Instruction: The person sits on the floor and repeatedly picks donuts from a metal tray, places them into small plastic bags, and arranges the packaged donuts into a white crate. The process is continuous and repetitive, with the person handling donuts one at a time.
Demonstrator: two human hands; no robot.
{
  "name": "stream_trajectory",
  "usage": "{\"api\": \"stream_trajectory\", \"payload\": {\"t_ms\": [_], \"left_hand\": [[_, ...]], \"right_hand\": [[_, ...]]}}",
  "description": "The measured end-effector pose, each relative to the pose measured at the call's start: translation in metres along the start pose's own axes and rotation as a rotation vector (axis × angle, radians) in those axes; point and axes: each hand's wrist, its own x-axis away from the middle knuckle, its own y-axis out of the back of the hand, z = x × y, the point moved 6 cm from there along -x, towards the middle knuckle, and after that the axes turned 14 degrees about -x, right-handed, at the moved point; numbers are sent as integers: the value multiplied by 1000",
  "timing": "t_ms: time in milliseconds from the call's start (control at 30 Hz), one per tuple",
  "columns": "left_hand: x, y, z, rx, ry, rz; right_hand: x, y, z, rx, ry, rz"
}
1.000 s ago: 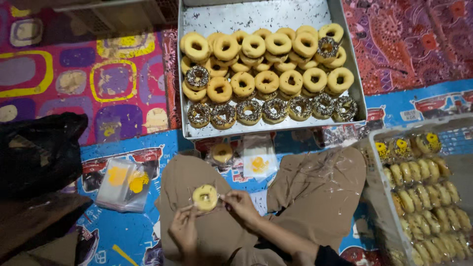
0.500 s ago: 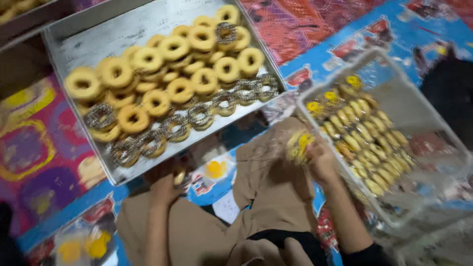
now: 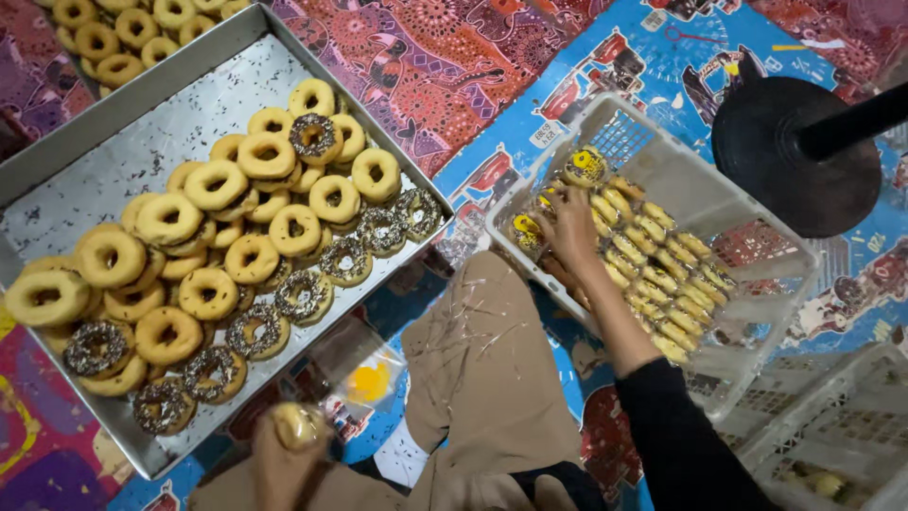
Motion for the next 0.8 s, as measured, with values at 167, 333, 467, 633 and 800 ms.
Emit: {"api": "stream_trajectory", "payload": {"t_ms": [167, 333, 467, 633, 800], "left_hand": [[30, -84, -86, 1163, 42, 321], [37, -125, -223, 1437, 188, 684], [57, -68, -299, 1457, -176, 696], [60, -49, -272, 1339, -310, 529], [18, -74, -125, 1494, -14, 261]], "right_hand": [[94, 4, 183, -460, 402, 522], [150, -28, 194, -479, 471, 641], [80, 3, 94, -467, 42, 346], [-40, 34, -43, -13, 65, -160], [-68, -14, -126, -350, -231, 132]]}}
